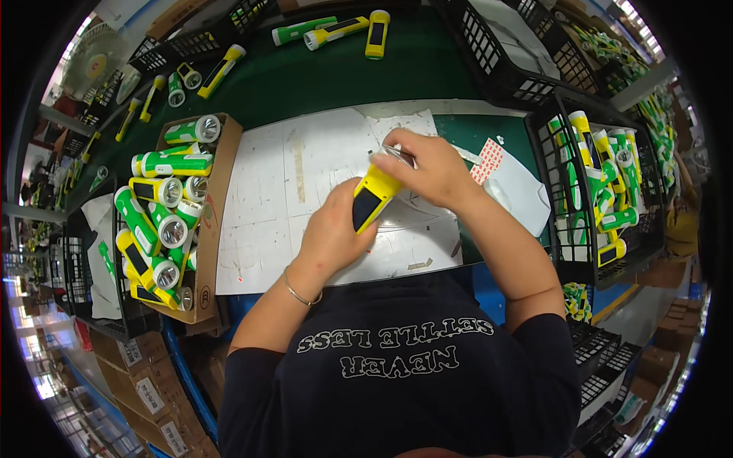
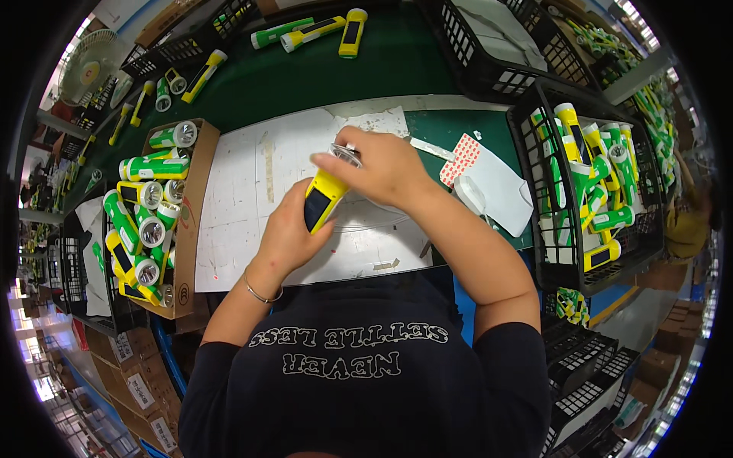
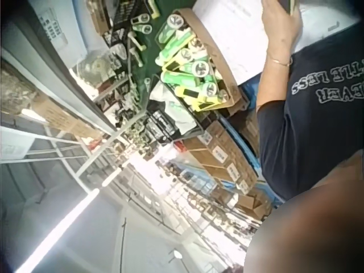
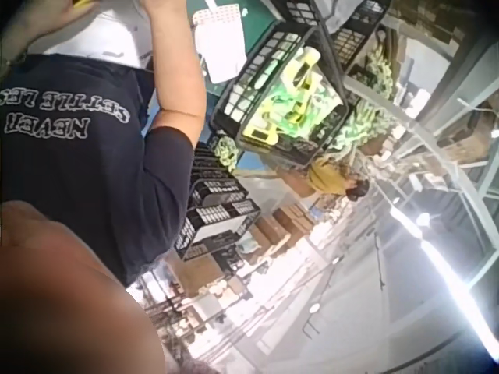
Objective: Assembling and testing the functionality of hand-held flashlights on a factory production line.
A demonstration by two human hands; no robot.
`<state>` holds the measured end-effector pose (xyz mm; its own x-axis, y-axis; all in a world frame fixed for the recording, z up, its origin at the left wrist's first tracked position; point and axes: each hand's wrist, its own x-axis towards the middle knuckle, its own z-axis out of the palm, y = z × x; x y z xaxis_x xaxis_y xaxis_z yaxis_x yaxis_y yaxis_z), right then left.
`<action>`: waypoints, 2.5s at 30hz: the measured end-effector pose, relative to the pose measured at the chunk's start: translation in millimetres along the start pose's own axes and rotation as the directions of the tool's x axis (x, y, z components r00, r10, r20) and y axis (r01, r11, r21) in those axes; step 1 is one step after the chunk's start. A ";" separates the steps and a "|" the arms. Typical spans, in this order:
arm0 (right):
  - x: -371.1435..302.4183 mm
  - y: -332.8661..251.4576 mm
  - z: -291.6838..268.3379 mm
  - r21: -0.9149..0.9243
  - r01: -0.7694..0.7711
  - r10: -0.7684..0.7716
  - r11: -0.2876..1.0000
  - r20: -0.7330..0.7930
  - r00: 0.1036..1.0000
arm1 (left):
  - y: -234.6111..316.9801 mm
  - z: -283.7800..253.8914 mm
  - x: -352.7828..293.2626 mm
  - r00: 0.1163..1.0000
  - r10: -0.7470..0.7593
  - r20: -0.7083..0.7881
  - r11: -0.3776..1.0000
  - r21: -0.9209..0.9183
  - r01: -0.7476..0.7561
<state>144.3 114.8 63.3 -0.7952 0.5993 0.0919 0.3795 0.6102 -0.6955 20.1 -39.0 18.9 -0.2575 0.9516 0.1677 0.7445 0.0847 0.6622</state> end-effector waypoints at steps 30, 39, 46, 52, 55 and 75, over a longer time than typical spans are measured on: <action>-11.3 26.2 9.0 0.534 0.181 -0.254 0.826 0.067 0.965 | -5.0 -13.6 0.2 0.641 0.232 0.732 -0.029 -0.653 0.757; -10.6 8.7 5.7 0.123 -0.010 -0.011 0.992 0.171 0.985 | 12.9 -4.8 -0.9 0.815 -0.091 0.572 0.586 -0.631 0.509; -11.3 2.6 1.2 0.347 0.182 -0.238 0.920 0.126 0.963 | 16.5 -7.6 -7.5 0.745 0.061 0.665 0.208 -0.738 0.642; -7.1 16.7 10.9 0.164 0.022 -0.043 0.986 0.124 0.991 | 8.0 0.9 6.0 0.927 -0.123 0.354 0.878 -0.396 0.268; -5.1 15.3 15.9 0.097 -0.015 0.004 0.995 0.116 0.993 | 9.4 0.6 6.3 0.913 -0.191 0.360 0.927 -0.240 0.288; -6.2 13.3 12.8 0.602 0.075 -0.245 0.795 0.205 0.948 | 2.4 7.2 -12.7 0.581 0.482 0.656 -0.326 -0.481 0.814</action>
<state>148.2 112.6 44.4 -0.9435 0.3124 0.1109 -0.0426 0.2175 -0.9751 29.6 -48.7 13.1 0.6134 0.7874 -0.0618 -0.7487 0.6046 0.2718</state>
